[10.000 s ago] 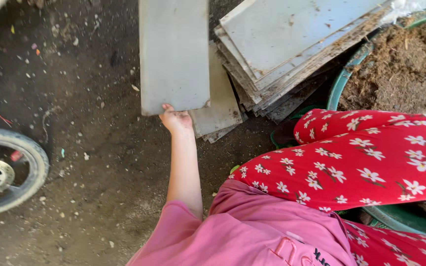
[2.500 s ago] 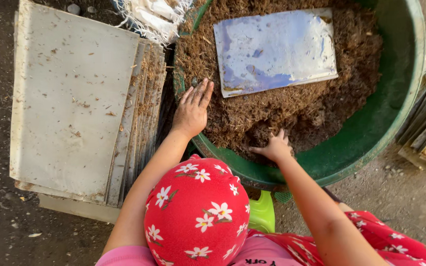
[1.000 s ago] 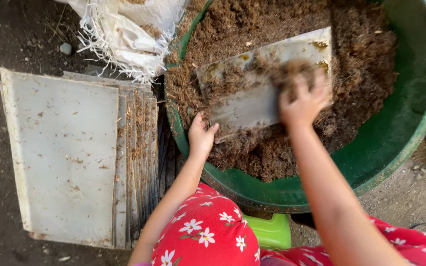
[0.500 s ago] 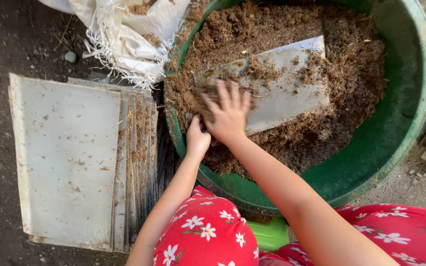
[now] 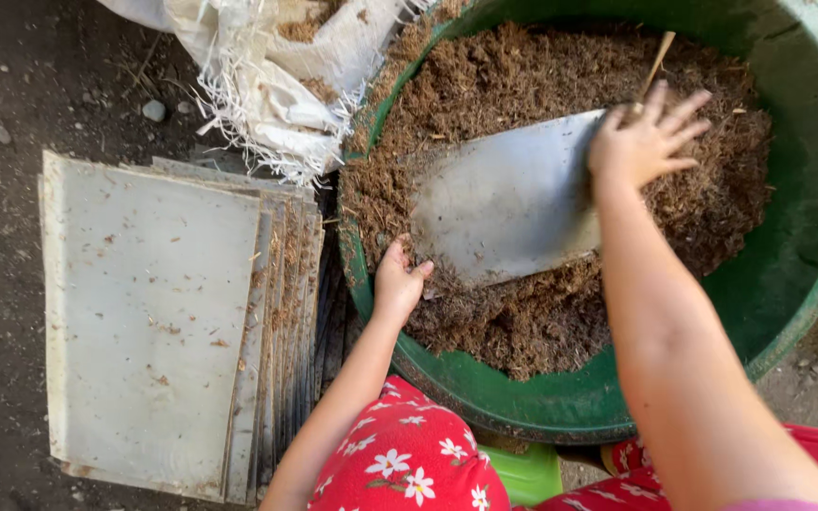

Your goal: The person scoops fibrous material from a green tub and spreads it onto rectangular trays using both hands. They repeatedly fill each tray, then place it onto a stack beside them before picking up a new tray to continue the process.

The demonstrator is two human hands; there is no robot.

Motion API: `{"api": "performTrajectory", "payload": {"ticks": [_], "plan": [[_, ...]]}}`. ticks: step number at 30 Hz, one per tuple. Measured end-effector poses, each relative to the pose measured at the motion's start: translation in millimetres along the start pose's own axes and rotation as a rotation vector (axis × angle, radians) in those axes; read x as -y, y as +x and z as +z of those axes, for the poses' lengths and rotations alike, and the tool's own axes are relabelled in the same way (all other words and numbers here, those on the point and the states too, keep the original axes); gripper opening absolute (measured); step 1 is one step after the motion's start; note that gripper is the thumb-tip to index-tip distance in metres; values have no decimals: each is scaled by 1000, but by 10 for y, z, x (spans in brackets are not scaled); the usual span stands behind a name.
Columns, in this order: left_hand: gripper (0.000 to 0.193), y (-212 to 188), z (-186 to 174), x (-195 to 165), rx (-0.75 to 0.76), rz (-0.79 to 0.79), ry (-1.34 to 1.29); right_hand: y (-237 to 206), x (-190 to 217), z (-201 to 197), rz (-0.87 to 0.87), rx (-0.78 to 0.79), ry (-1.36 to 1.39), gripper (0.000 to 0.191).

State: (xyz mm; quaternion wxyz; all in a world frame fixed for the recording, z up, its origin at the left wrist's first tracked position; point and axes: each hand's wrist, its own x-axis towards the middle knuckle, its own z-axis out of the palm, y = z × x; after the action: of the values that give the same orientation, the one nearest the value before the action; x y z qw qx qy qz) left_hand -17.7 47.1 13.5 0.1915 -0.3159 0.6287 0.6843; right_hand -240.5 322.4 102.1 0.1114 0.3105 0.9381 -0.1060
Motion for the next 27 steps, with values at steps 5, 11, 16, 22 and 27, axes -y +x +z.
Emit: {"api": "performTrajectory", "payload": {"ticks": [5,11,16,22,27], "plan": [[75,-92,-32,-120,-18,14,246,-857,621,694,-603,117,-104,64],[72,-127,-13,-226,-9,-13,175,-1491,577,684,-939,46,14,64],[72,-119,-35,-142,-1,14,103,-621,95,194,-430,146,-48,52],[70,-58,-29,-64,11,32,16,-258,-888,-89,-117,98,-42,59],[68,-31,-33,-14,43,67,-40,-479,-1784,167,138,90,336,57]]}}
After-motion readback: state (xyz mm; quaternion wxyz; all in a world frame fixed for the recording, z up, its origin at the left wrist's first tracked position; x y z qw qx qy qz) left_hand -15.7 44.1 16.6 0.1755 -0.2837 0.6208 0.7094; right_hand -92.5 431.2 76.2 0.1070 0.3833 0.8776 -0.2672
